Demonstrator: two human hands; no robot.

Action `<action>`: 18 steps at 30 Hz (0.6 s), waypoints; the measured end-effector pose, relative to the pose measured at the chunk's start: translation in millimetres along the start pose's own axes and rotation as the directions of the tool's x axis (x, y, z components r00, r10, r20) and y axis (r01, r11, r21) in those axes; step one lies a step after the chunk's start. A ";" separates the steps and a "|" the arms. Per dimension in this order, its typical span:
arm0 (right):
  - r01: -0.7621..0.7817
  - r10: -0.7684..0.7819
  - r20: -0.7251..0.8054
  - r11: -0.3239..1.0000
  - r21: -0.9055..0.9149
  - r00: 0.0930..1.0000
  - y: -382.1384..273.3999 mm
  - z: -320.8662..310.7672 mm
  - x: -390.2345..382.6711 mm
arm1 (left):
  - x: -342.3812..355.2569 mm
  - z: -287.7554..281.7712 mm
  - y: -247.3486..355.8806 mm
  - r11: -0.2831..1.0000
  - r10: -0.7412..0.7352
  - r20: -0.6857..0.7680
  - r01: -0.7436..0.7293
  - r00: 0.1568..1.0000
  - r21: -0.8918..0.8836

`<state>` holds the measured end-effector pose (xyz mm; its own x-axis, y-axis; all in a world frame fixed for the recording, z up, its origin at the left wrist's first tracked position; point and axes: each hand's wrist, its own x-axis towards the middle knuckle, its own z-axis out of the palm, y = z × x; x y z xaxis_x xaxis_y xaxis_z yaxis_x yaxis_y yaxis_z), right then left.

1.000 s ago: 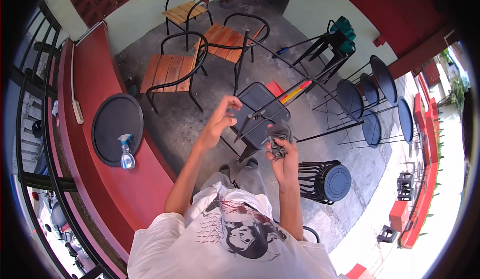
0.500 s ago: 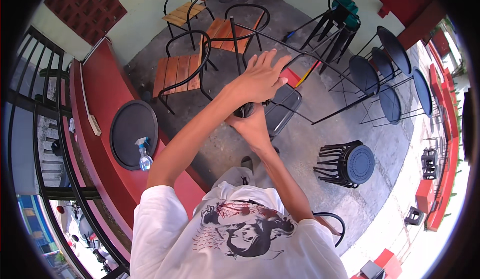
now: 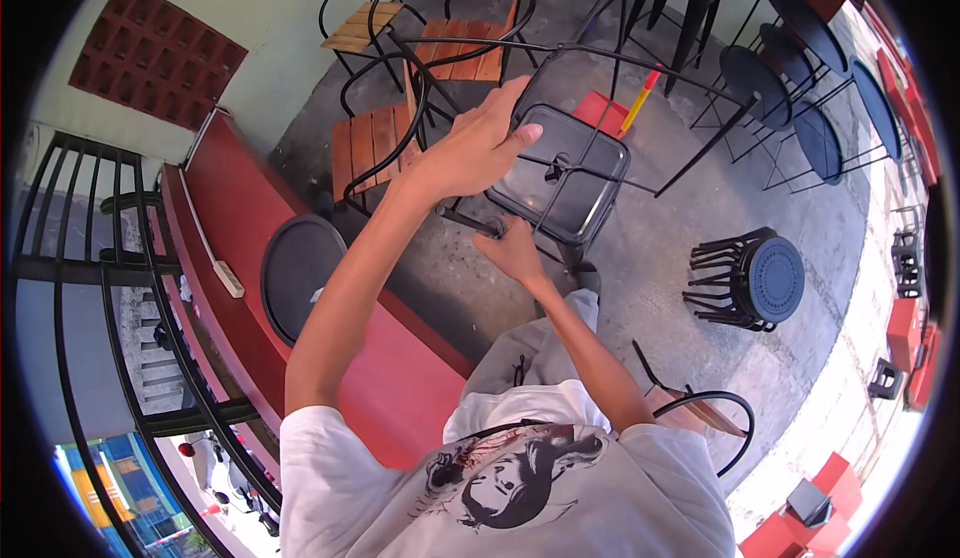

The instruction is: Inspecting and repairing a metal chair frame in an outdoor seating area.

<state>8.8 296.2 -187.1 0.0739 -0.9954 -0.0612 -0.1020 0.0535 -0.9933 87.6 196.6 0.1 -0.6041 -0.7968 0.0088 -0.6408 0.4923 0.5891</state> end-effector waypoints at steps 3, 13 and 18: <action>0.074 -0.083 -0.085 0.992 -0.105 0.993 40.0 8.6 0.5 | 0.5 0.9 -10.4 0.994 -0.004 0.000 0.004 1.000 -0.110; 0.014 -0.024 -0.086 0.994 -0.113 0.996 171.6 1.4 6.4 | 11.2 -1.6 13.1 0.946 -0.035 0.097 0.064 0.995 -0.317; 0.039 -0.040 -0.007 0.988 -0.152 0.999 213.3 -2.5 8.3 | 8.9 -2.0 19.8 0.931 -0.096 0.130 0.135 0.987 -0.339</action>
<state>-14.8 299.2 -399.2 0.0714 -0.9972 -0.0206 -0.2482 0.0023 -0.9687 70.5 198.5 13.5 -0.5966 -0.7879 -0.1526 -0.5175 0.2324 0.8235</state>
